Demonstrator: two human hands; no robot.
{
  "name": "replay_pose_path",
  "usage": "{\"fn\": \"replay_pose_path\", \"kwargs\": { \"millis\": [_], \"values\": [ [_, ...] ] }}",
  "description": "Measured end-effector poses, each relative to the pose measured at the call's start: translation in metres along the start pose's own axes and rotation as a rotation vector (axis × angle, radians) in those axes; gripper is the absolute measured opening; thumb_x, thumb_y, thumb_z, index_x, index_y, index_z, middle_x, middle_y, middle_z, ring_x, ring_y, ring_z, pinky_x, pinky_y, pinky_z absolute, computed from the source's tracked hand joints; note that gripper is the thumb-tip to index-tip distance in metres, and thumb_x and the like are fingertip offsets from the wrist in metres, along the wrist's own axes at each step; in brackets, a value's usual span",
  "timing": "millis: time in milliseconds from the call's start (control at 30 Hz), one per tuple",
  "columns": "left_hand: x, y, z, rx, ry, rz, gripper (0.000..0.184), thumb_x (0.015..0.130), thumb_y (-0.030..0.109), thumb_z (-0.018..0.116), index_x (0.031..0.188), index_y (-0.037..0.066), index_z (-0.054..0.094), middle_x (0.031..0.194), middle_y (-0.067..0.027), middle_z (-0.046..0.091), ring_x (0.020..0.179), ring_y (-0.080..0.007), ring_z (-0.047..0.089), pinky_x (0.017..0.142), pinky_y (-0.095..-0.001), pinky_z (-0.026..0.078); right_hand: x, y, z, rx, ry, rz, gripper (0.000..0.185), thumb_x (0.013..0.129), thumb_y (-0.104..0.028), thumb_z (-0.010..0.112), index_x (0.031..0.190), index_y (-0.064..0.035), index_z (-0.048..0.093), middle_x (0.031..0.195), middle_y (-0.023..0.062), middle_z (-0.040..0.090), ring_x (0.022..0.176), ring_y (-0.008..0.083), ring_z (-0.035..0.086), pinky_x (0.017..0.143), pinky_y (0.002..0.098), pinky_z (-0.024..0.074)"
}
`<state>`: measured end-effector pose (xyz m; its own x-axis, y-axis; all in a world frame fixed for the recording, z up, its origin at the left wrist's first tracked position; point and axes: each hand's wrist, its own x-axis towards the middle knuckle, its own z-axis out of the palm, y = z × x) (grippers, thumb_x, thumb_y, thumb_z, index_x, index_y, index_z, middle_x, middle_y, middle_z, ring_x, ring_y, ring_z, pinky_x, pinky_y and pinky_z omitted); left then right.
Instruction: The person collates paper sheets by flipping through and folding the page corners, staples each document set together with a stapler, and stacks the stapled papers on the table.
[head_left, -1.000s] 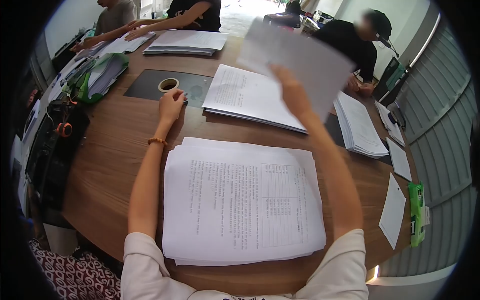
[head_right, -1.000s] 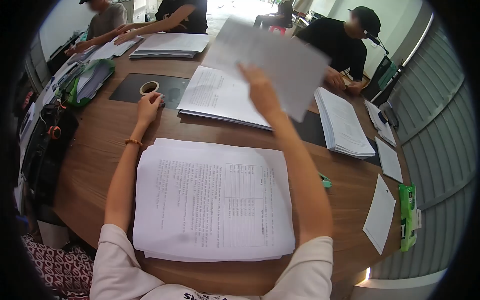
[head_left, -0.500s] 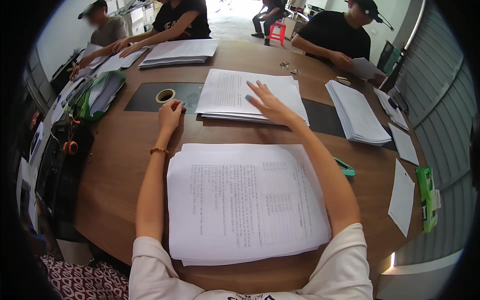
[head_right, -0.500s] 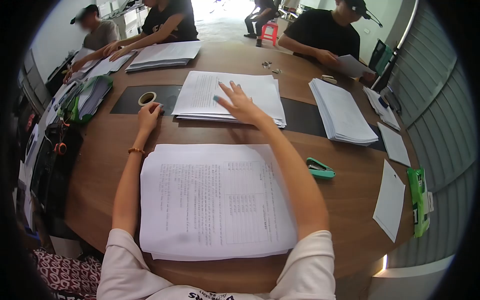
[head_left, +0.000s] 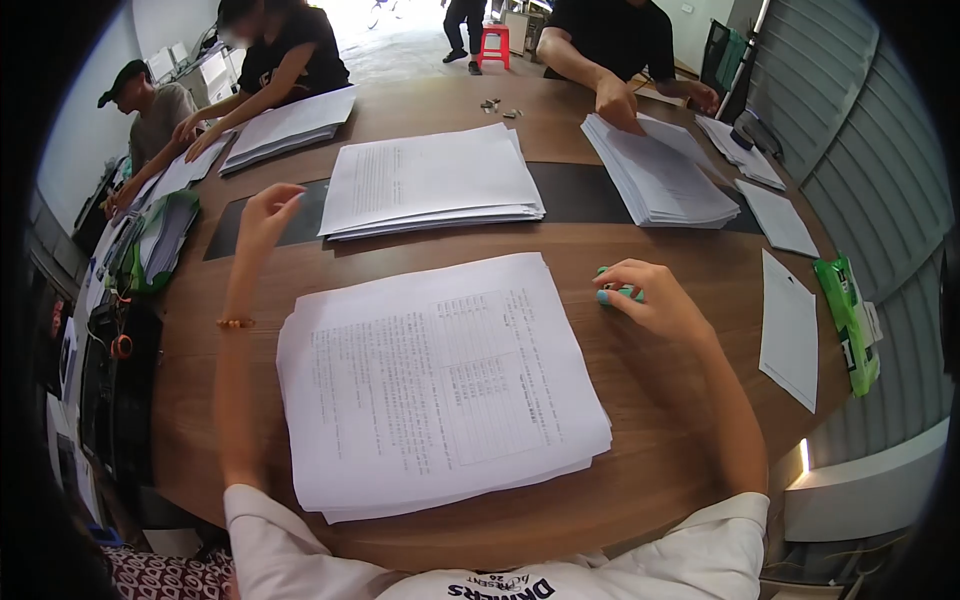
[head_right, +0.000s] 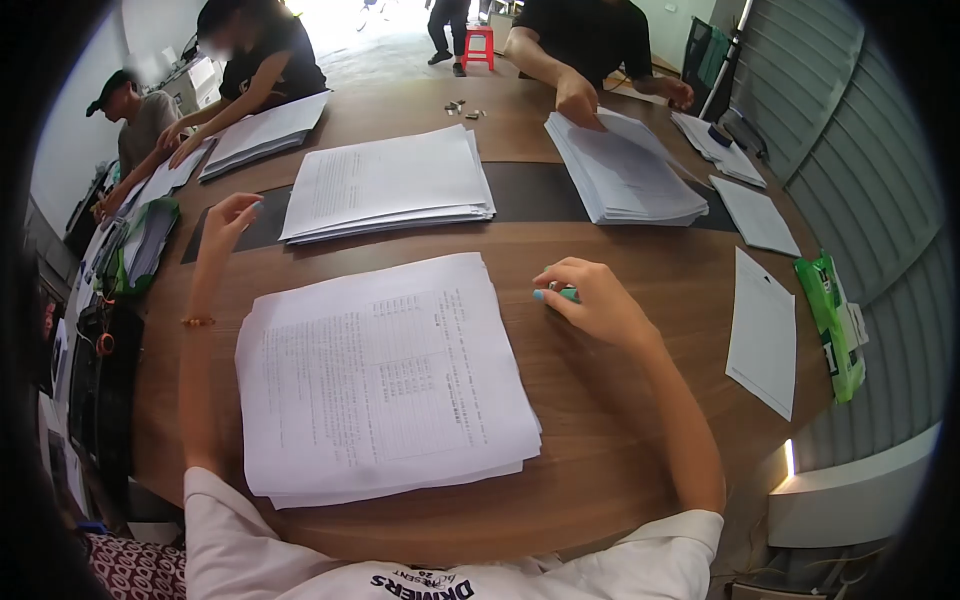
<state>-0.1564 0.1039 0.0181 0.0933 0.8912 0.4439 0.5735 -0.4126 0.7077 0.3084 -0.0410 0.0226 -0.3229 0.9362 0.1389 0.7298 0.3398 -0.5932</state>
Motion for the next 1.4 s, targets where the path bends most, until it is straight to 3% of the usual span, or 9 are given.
{"fn": "replay_pose_path", "kwargs": {
  "millis": [133,300,367,467,500,700,1033,1300,1400],
  "values": [
    [-0.035,0.117,0.051,0.157,-0.293,0.25,0.017,0.08,0.015,0.061,0.092,0.004,0.064,0.086,-0.0071,0.065,0.076,-0.0139,0.059,0.069,-0.0263,0.047,-0.005,-0.012,0.005,0.089,0.028,0.059,0.018,0.08,-0.012,0.059,0.095,-0.0032,0.062,0.09,0.0065,0.062,0.077,0.0125,0.058,0.064,0.024,0.0444],
    [-0.089,0.156,0.117,0.216,-0.524,0.454,0.037,0.077,0.014,0.063,0.111,0.005,0.054,0.118,-0.0092,0.052,0.106,-0.0228,0.05,0.09,-0.035,0.041,0.0,-0.014,0.036,0.234,0.084,-0.016,0.026,0.079,-0.015,0.061,0.099,0.0009,0.059,0.089,0.0114,0.059,0.071,0.0156,0.06,0.063,0.0263,0.0464],
    [-0.1,0.155,0.131,0.206,-0.482,0.501,0.047,0.08,0.029,0.06,0.117,0.003,0.049,0.127,-0.0158,0.043,0.121,-0.029,0.037,0.099,-0.0393,0.031,-0.001,-0.018,0.046,0.264,0.076,-0.044,0.042,0.078,-0.023,0.063,0.109,0.0033,0.053,0.104,0.0178,0.052,0.08,0.0213,0.059,0.071,0.0294,0.0467],
    [-0.108,0.143,0.138,0.263,-0.547,0.442,0.054,0.08,0.026,0.059,0.126,0.005,0.041,0.135,-0.0147,0.034,0.129,-0.0292,0.025,0.105,-0.0403,0.023,-0.003,-0.006,0.065,0.131,0.154,-0.187,0.057,0.077,-0.031,0.065,0.117,0.0043,0.047,0.117,0.0228,0.04,0.094,0.0283,0.054,0.08,0.0329,0.0449],
    [-0.108,0.142,0.138,0.268,-0.546,0.447,0.056,0.082,0.037,0.055,0.124,0.002,0.043,0.133,-0.0179,0.036,0.127,-0.0323,0.028,0.103,-0.0408,0.025,-0.004,-0.007,0.066,0.121,0.132,-0.171,0.064,0.077,-0.036,0.064,0.119,0.0074,0.045,0.121,0.0251,0.035,0.103,0.0326,0.048,0.085,0.035,0.0428],
    [-0.11,0.142,0.137,0.282,-0.567,0.442,0.055,0.081,0.027,0.057,0.127,0.002,0.039,0.135,-0.0164,0.034,0.129,-0.0304,0.025,0.104,-0.041,0.023,-0.005,-0.016,0.067,0.113,0.141,-0.134,0.064,0.078,-0.035,0.063,0.117,0.012,0.044,0.124,0.0254,0.033,0.1,0.0324,0.049,0.084,0.0369,0.0436],
    [-0.11,0.142,0.137,0.261,-0.521,0.48,0.055,0.083,0.034,0.055,0.123,-0.001,0.043,0.13,-0.0209,0.039,0.125,-0.034,0.031,0.103,-0.0409,0.025,-0.007,-0.026,0.073,-0.119,0.189,-0.147,0.054,0.079,-0.027,0.062,0.114,0.0112,0.047,0.126,0.0245,0.034,0.105,0.031,0.047,0.084,0.0377,0.0435],
    [-0.11,0.143,0.137,0.271,-0.525,0.479,0.055,0.083,0.036,0.054,0.122,-0.001,0.044,0.13,-0.0216,0.039,0.125,-0.034,0.031,0.103,-0.0408,0.025,-0.005,-0.025,0.074,0.646,0.134,0.144,0.057,0.073,-0.022,0.068,0.122,-0.0012,0.048,0.128,0.014,0.036,0.11,0.0204,0.043,0.081,0.0271,0.0413],
    [-0.11,0.143,0.137,0.269,-0.523,0.48,0.055,0.083,0.036,0.055,0.122,-0.001,0.044,0.13,-0.0213,0.039,0.124,-0.0341,0.032,0.103,-0.0408,0.025,-0.006,-0.024,0.074,0.457,0.168,0.091,0.056,0.072,-0.021,0.069,0.122,-0.003,0.048,0.128,0.014,0.036,0.11,0.0199,0.043,0.081,0.028,0.0413]
  ]
}}
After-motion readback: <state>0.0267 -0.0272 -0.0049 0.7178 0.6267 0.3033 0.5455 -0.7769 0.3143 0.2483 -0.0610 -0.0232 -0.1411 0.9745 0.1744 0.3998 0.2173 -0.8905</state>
